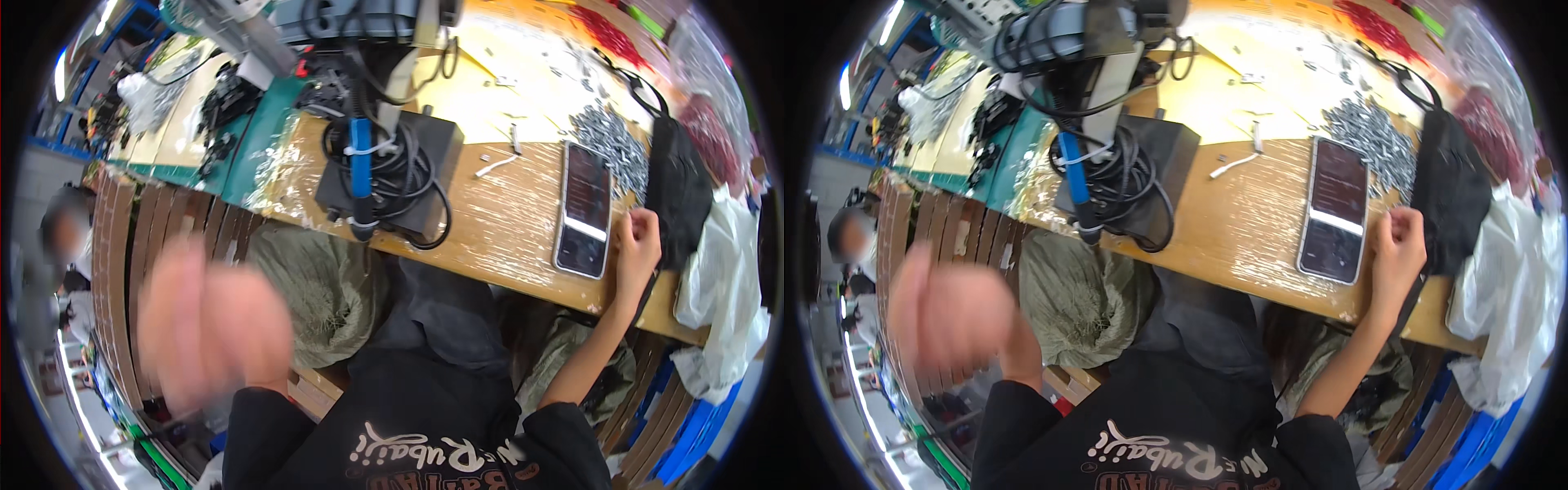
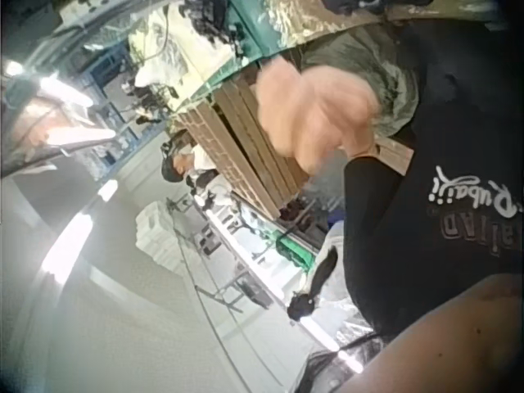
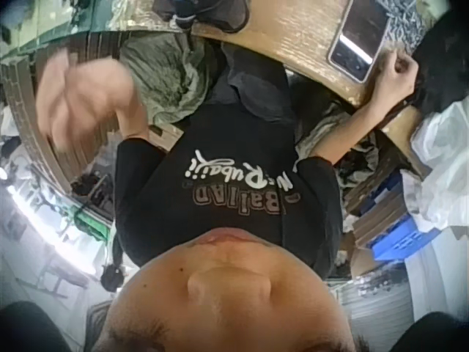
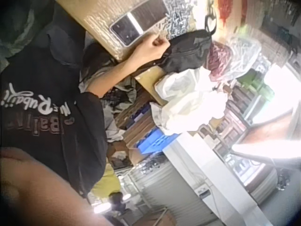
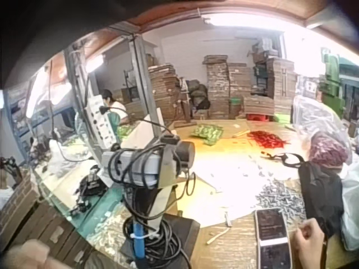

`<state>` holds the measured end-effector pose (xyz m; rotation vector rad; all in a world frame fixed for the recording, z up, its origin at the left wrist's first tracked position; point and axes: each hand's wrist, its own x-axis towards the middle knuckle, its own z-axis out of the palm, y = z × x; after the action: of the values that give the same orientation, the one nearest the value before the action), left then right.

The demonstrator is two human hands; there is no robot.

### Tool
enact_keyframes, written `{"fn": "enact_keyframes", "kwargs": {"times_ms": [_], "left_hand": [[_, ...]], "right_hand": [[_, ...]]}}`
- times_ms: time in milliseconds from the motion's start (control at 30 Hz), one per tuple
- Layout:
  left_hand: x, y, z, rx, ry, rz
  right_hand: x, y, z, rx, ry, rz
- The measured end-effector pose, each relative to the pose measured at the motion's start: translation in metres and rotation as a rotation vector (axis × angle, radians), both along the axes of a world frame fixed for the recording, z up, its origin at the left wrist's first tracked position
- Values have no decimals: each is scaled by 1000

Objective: Assembling small metal pins or springs into plastic housing components in a factory setting.

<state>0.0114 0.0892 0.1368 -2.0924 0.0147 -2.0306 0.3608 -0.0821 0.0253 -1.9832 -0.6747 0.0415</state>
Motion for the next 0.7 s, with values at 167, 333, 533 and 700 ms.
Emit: {"fn": "enact_keyframes", "kwargs": {"times_ms": [167,333,533,700], "left_hand": [[-16,136,-54,-819,499,277],[-5,184,-88,-532,977,298],[-4,183,-85,-519,904,287],[-13,170,-96,-673,742,379]], "right_hand": [[-7,6,0,55,-6,19],[-9,8,4,115,12,14],[-7,7,2,189,46,13],[-12,6,5,207,102,7]]}}
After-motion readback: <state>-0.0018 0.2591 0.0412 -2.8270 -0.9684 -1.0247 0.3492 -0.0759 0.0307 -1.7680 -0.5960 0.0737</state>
